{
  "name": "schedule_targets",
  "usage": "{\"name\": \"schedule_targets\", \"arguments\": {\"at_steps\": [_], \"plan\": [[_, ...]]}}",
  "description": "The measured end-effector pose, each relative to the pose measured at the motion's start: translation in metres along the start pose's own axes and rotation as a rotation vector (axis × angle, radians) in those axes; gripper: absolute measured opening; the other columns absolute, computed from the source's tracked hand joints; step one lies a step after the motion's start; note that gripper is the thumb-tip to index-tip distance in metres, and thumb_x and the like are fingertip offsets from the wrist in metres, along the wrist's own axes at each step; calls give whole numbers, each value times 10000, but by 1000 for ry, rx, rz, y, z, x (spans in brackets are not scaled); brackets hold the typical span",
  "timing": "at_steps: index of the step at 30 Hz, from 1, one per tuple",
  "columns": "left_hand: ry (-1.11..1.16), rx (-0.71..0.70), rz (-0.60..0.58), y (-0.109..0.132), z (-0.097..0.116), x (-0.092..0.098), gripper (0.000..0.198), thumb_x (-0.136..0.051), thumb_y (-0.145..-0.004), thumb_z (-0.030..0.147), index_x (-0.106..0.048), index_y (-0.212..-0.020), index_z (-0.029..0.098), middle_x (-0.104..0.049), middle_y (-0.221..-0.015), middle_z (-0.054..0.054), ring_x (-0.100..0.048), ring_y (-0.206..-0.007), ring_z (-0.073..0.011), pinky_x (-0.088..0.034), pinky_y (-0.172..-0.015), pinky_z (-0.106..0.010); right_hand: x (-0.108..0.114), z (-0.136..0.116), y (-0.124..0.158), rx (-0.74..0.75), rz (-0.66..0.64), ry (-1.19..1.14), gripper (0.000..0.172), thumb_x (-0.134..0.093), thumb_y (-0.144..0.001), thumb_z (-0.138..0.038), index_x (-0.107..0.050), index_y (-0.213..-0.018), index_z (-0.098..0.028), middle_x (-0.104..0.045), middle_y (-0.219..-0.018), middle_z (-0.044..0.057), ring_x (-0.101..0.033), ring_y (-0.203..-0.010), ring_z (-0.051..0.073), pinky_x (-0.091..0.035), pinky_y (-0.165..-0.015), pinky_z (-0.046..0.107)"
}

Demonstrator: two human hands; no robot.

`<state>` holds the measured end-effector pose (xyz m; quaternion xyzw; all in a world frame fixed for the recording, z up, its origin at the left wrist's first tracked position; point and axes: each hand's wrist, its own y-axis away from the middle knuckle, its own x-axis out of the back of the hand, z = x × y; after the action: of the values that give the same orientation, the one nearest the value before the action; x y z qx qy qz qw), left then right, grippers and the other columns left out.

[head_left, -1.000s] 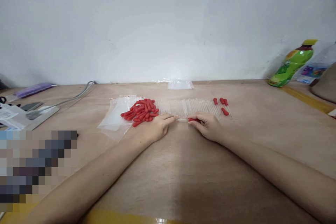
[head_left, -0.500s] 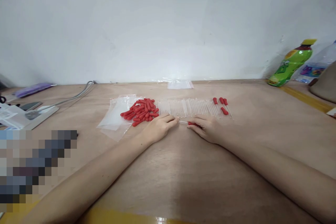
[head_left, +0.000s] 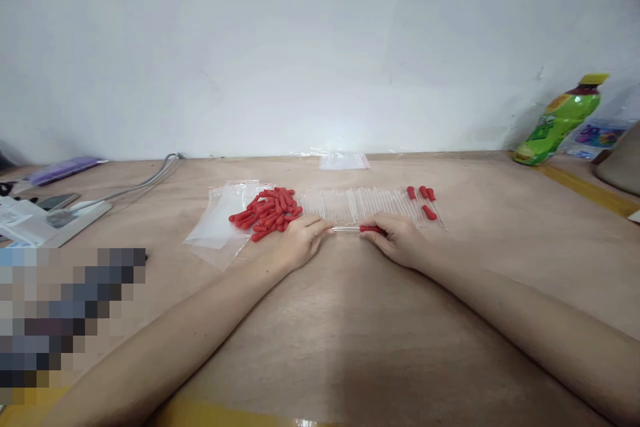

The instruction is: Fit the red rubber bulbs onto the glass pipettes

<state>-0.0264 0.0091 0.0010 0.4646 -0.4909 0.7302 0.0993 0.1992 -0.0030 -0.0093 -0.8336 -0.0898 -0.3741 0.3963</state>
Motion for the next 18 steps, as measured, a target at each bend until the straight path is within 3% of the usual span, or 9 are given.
{"name": "schedule_targets", "arguments": {"at_steps": [6, 18], "plan": [[44, -42, 30, 2, -1, -3, 195, -462, -848, 217, -634, -870, 128, -638, -750, -66, -573, -658, -133, -472, -597, -238, -1, -2, 0, 61, -28, -8, 90, -493, -815, -203, -578, -803, -178, -616, -746, 18, -553, -660, 109, -433, -602, 223], [45, -25, 2, 1, 1, -5, 207, -448, -856, 231, -630, -880, 136, -635, -749, -59, -567, -655, -132, -460, -586, -238, 0, -2, -5, 35, -31, -28, 119, -519, -806, -227, -614, -829, -160, -627, -763, 42, -563, -680, 125, -448, -623, 248]]}}
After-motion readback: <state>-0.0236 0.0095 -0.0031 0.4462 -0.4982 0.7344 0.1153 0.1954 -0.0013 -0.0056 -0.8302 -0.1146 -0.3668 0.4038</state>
